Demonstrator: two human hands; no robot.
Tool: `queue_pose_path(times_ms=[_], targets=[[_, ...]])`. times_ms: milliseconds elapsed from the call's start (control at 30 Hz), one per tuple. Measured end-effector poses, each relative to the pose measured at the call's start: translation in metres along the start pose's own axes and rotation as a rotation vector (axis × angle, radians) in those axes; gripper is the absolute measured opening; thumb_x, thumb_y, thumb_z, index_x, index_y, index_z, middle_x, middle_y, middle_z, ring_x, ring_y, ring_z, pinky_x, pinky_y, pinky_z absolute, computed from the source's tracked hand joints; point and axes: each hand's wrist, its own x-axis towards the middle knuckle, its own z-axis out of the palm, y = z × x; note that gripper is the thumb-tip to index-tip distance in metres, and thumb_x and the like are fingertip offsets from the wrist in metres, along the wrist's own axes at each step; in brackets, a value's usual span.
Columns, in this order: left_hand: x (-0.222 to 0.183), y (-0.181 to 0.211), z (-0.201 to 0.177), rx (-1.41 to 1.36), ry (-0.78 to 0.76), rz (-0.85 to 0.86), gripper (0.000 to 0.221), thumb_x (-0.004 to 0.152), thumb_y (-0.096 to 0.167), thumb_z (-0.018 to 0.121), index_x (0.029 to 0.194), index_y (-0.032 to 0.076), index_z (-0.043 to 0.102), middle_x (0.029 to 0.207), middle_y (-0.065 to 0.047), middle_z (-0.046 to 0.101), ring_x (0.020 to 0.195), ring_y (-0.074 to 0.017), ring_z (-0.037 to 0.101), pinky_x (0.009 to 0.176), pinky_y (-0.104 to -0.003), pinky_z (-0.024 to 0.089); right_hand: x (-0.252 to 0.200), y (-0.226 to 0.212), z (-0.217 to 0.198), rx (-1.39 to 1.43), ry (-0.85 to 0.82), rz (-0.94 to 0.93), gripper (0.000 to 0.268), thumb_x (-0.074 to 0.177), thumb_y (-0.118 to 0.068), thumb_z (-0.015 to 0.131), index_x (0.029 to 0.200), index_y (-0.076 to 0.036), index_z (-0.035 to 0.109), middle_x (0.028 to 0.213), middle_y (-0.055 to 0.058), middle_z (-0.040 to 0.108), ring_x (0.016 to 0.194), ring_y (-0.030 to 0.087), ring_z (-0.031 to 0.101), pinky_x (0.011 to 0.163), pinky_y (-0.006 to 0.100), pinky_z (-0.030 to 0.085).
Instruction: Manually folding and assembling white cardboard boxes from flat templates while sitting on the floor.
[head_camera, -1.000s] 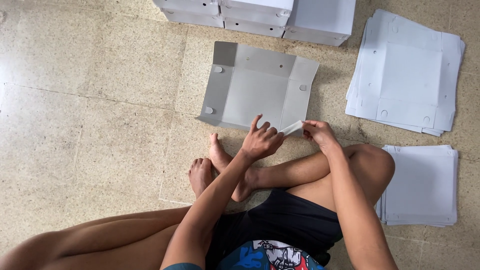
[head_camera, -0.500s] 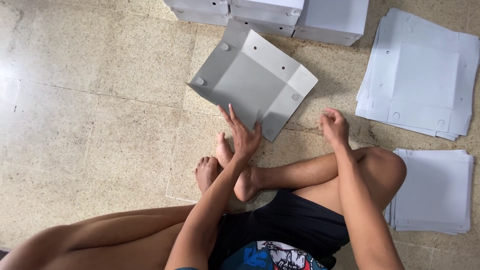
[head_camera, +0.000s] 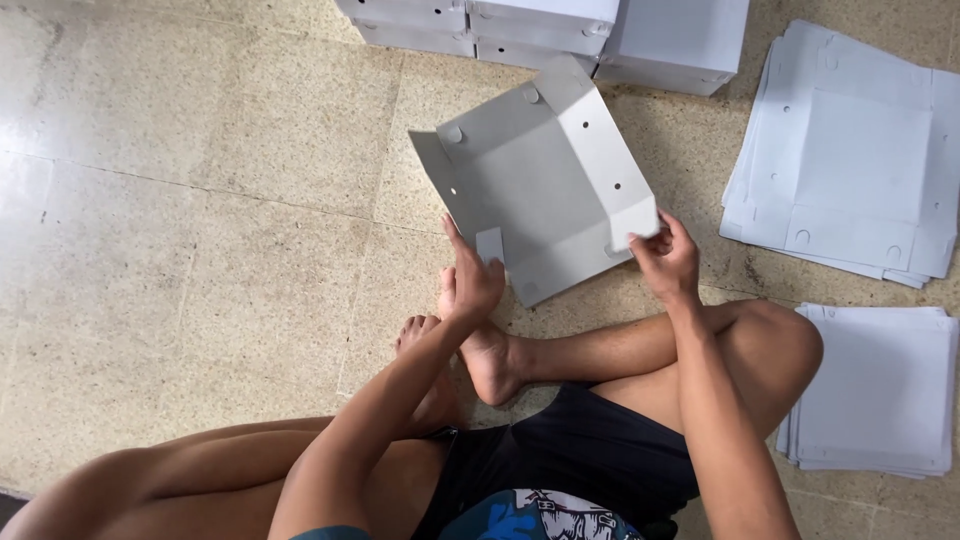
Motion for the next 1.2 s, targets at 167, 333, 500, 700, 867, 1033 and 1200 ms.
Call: queue_pose_path(times_ms=[167,333,500,700,867,1033,1200], targets=[[-0.007,0.003,0.001,-0.137,0.023,0.086,0.088,0.092,0.022,0.054,0.163,0.023,0.003,0.150,-0.020,0.052,0.129,-0.0443,0.057,0.110,-0.063,0.025,-0.013,-0.028,-0.001,0.601,-0.328,-0.118,0.074,0.086,0.004,0.074,0.152,-0.001,0.040,0.114,0.016,0.066,0.097,0.012,0.068,0.093,0.024,0.057],[-0.016,0.010,-0.009,-0.115,0.030,0.161,0.080,0.091,0.018,0.053,0.163,0.027,0.019,0.153,-0.010,0.051,0.135,-0.0379,0.053,0.111,-0.059,0.027,0.009,-0.002,0.009,0.312,-0.112,-0.147,0.073,0.077,-0.005,0.087,0.139,0.003,0.051,0.117,0.024,0.065,0.101,0.026,0.067,0.087,0.032,0.058],[-0.021,0.010,-0.007,-0.165,0.107,0.324,0.076,0.085,0.002,0.053,0.157,0.017,0.036,0.128,-0.023,0.060,0.099,-0.0441,0.069,0.082,-0.055,0.057,0.012,0.005,0.018,0.064,-0.106,-0.198,0.046,0.085,-0.024,0.085,0.126,-0.010,0.068,0.090,0.008,0.072,0.077,0.017,0.069,0.065,0.028,0.057],[-0.007,0.018,-0.014,-0.157,0.060,0.497,0.071,0.086,0.052,0.065,0.144,0.012,0.054,0.109,-0.012,0.047,0.099,-0.0411,0.061,0.081,-0.050,0.052,0.005,-0.019,0.006,0.094,-0.209,-0.280,0.076,0.086,-0.031,0.080,0.150,-0.004,0.051,0.094,0.018,0.066,0.078,0.023,0.063,0.071,0.037,0.053],[0.058,0.036,-0.030,-0.423,0.355,0.342,0.079,0.089,0.043,0.076,0.143,0.001,0.037,0.129,-0.027,0.043,0.124,-0.0506,0.046,0.109,-0.058,0.037,0.038,-0.042,-0.001,0.069,-0.376,-0.121,0.079,0.099,-0.067,0.047,0.144,-0.003,0.055,0.135,0.025,0.056,0.119,0.040,0.058,0.099,0.050,0.044],[0.112,0.036,-0.045,-0.567,0.111,0.200,0.084,0.083,0.020,0.069,0.155,0.004,0.029,0.142,-0.023,0.048,0.131,-0.0427,0.050,0.111,-0.055,0.042,0.099,-0.056,0.032,0.187,-0.320,-0.156,0.067,0.096,-0.037,0.072,0.146,0.002,0.049,0.139,0.026,0.052,0.118,0.037,0.061,0.097,0.044,0.050],[0.105,0.052,-0.063,-0.561,0.120,0.293,0.063,0.073,-0.001,0.045,0.135,0.005,0.060,0.118,-0.024,0.066,0.119,-0.0487,0.059,0.098,-0.058,0.049,0.146,-0.066,0.053,0.369,-0.354,-0.224,0.046,0.098,-0.008,0.065,0.143,-0.009,0.057,0.132,0.007,0.062,0.119,0.013,0.057,0.103,0.029,0.048]])
